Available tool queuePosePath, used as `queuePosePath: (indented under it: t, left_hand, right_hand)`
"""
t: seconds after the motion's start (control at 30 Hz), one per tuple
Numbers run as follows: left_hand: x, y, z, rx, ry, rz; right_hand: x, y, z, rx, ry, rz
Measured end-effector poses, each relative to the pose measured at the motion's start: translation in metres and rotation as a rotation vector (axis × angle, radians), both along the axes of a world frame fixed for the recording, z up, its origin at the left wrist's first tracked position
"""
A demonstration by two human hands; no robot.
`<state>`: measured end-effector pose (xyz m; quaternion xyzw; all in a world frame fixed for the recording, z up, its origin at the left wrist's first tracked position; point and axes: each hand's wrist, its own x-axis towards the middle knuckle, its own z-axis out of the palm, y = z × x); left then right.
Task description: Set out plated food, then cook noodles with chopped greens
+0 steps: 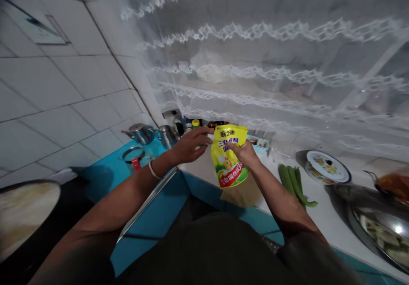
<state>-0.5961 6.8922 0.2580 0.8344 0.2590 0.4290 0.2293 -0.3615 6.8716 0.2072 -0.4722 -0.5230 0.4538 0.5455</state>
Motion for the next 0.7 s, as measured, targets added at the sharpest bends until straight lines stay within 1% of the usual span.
queuePosePath:
  t: [0.03,0.07,0.13,0.2,0.23,0.27,0.3,0.4,0.43,0.47,0.5,0.53,0.6,0.63,0.67,0.7]
  left_hand:
    - [0.008,0.001,-0.005,-0.042,-0.04,0.023]
    - [0.017,0.003,-0.009,-0.118,-0.084,0.052]
    - [0.037,0.008,-0.016,-0.325,-0.134,0.066]
    - [0.057,0.013,-0.019,-0.499,-0.128,0.003]
    - [0.065,0.013,-0.018,-0.542,-0.117,-0.037]
    - [0.072,0.012,-0.017,-0.541,-0.102,-0.067]
    - [0.078,0.01,-0.016,-0.5,-0.08,-0.095]
    - [0.088,0.0,-0.016,-0.301,0.028,-0.242]
    - [0.09,0.0,-0.018,-0.28,0.044,-0.29]
    - [0.091,0.003,-0.021,-0.309,0.028,-0.311]
    - [0.093,0.01,-0.025,-0.402,-0.025,-0.286]
    - [0.095,0.02,-0.029,-0.533,-0.101,-0.218]
    - [0.098,0.051,-0.036,-0.793,-0.241,-0.03]
    - [0.099,0.067,-0.037,-0.892,-0.292,0.049]
    - [0.1,0.083,-0.037,-0.961,-0.336,0.088]
    - [0.101,0.096,-0.036,-0.998,-0.398,0.09]
  right_hand:
    - [0.007,-0.005,-0.001,-0.001,0.021,-0.015]
    - [0.013,-0.011,-0.002,-0.002,0.038,-0.036]
    - [0.025,-0.021,-0.001,-0.021,0.045,-0.083]
    - [0.035,-0.03,0.0,-0.062,0.035,-0.152]
    - [0.04,-0.035,0.0,-0.084,0.029,-0.185]
    - [0.045,-0.039,-0.001,-0.105,0.026,-0.211]
    - [0.052,-0.043,-0.003,-0.125,0.027,-0.226]
    - [0.076,-0.053,-0.014,-0.164,0.053,-0.212]
    - [0.084,-0.055,-0.02,-0.172,0.066,-0.203]
    - [0.091,-0.057,-0.025,-0.181,0.077,-0.205]
    - [0.098,-0.059,-0.032,-0.192,0.083,-0.219]
    - [0.102,-0.059,-0.038,-0.206,0.083,-0.241]
    - [0.104,-0.055,-0.05,-0.242,0.07,-0.257]
    - [0.101,-0.051,-0.056,-0.261,0.059,-0.236]
    - [0.097,-0.045,-0.061,-0.273,0.048,-0.195]
    - [0.092,-0.038,-0.064,-0.275,0.034,-0.142]
